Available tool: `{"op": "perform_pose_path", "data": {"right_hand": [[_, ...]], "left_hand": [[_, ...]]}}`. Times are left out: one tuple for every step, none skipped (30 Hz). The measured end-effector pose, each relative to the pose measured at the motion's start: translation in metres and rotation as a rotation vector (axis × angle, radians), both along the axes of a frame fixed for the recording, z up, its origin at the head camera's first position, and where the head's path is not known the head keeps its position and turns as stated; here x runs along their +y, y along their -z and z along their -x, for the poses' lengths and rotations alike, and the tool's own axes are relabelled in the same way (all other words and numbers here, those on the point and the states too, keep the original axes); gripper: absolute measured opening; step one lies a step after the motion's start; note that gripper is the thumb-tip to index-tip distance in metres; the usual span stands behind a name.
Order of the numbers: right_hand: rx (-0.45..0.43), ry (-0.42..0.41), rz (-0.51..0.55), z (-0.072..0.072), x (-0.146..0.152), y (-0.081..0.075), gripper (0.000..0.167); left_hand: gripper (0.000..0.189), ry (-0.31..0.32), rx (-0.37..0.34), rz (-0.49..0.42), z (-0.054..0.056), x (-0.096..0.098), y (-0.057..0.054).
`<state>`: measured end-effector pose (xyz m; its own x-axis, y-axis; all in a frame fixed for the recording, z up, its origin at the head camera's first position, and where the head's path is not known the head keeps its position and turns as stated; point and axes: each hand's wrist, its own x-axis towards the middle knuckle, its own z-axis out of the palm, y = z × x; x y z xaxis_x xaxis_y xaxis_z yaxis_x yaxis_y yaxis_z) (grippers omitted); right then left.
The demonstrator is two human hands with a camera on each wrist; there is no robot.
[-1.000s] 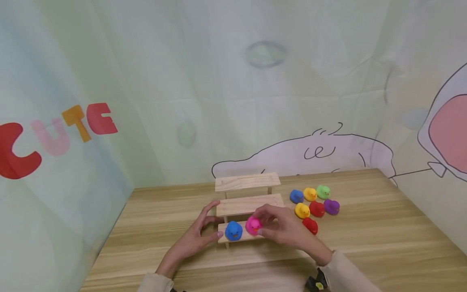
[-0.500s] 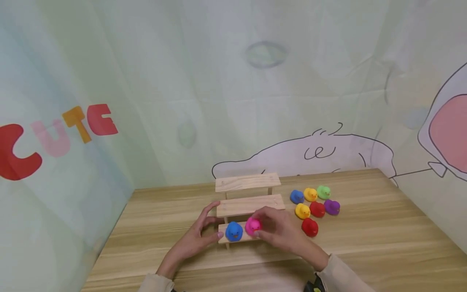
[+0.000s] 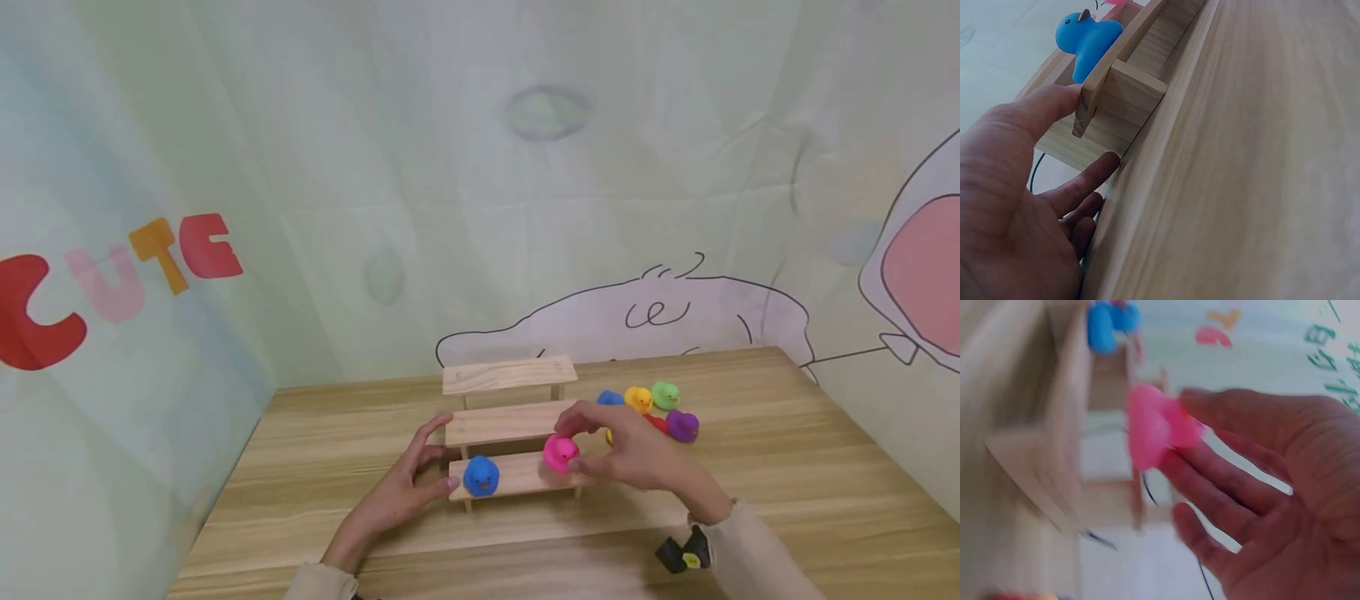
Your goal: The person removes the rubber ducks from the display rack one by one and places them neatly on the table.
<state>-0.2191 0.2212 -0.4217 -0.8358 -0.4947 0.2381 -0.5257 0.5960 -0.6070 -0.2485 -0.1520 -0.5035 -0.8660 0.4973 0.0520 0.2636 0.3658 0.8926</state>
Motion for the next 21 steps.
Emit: {"op": "perform_pose_path", "data": {"right_hand": [[-0.007,-0.003,-0.014,0.000,0.006,-0.003,0.039],[-0.013,-0.009,-0.023,0.001,0.013,-0.006,0.041],[-0.021,-0.015,-0.029,0.002,0.020,-0.009,0.042],[-0.016,-0.021,-0.035,0.003,0.026,-0.011,0.044],[-0.016,-0.030,-0.034,0.005,0.033,-0.012,0.045],[-0.018,-0.033,-0.037,0.006,0.039,-0.014,0.046],[-0.017,-0.031,-0.036,0.008,0.045,-0.015,0.047],[-0.019,-0.024,-0.038,0.009,0.052,-0.016,0.048],[-0.025,-0.012,-0.041,0.011,0.058,-0.016,0.048],[-0.033,0.000,-0.046,0.012,0.065,-0.016,0.047],[-0.046,0.014,-0.047,0.014,0.071,-0.015,0.046],[-0.063,0.026,-0.050,0.015,0.078,-0.015,0.045],[-0.077,0.035,-0.051,0.016,0.084,-0.014,0.044],[-0.093,0.036,-0.049,0.017,0.091,-0.013,0.043],[-0.112,0.037,-0.050,0.018,0.097,-0.012,0.043],[-0.133,0.032,-0.054,0.018,0.103,-0.012,0.043],[-0.154,0.027,-0.058,0.018,0.108,-0.011,0.043],[-0.180,0.022,-0.068,0.018,0.113,-0.011,0.043],[-0.203,0.017,-0.077,0.017,0.118,-0.012,0.042],[-0.229,0.014,-0.089,0.016,0.121,-0.012,0.041],[-0.255,0.017,-0.108,0.016,0.123,-0.012,0.039]], "left_hand": [[0.086,-0.001,0.000,0.000,0.000,0.000,0.000],[0.086,-0.001,0.002,0.000,0.000,0.000,0.000],[0.086,0.000,0.004,0.001,0.001,0.001,0.000],[0.086,0.000,0.006,0.000,0.001,0.001,0.000],[0.086,-0.001,0.008,0.000,0.001,0.001,0.001],[0.086,-0.002,0.012,0.002,0.001,0.001,0.001],[0.086,-0.005,0.012,0.001,0.002,0.001,0.001],[0.086,-0.007,0.012,0.002,0.002,0.001,0.001],[0.086,-0.011,0.010,0.004,0.002,0.001,0.001],[0.086,-0.013,0.010,0.006,0.002,0.001,0.001],[0.086,-0.016,0.009,0.005,0.002,0.001,0.001],[0.086,-0.018,0.007,0.006,0.001,0.001,0.000],[0.086,-0.019,0.005,0.005,0.001,0.001,0.000],[0.086,-0.018,0.006,0.006,0.001,0.001,0.000],[0.086,-0.017,0.006,0.005,0.000,0.001,0.000],[0.086,-0.014,0.007,0.004,0.000,0.001,0.000],[0.086,-0.012,0.003,0.001,0.000,0.001,0.000],[0.086,-0.011,0.001,0.001,-0.001,0.001,0.000],[0.086,-0.009,-0.001,-0.002,-0.001,0.001,0.000],[0.086,-0.009,-0.005,-0.003,-0.001,0.001,0.000],[0.085,-0.011,-0.010,-0.006,-0.001,0.001,-0.001]]}}
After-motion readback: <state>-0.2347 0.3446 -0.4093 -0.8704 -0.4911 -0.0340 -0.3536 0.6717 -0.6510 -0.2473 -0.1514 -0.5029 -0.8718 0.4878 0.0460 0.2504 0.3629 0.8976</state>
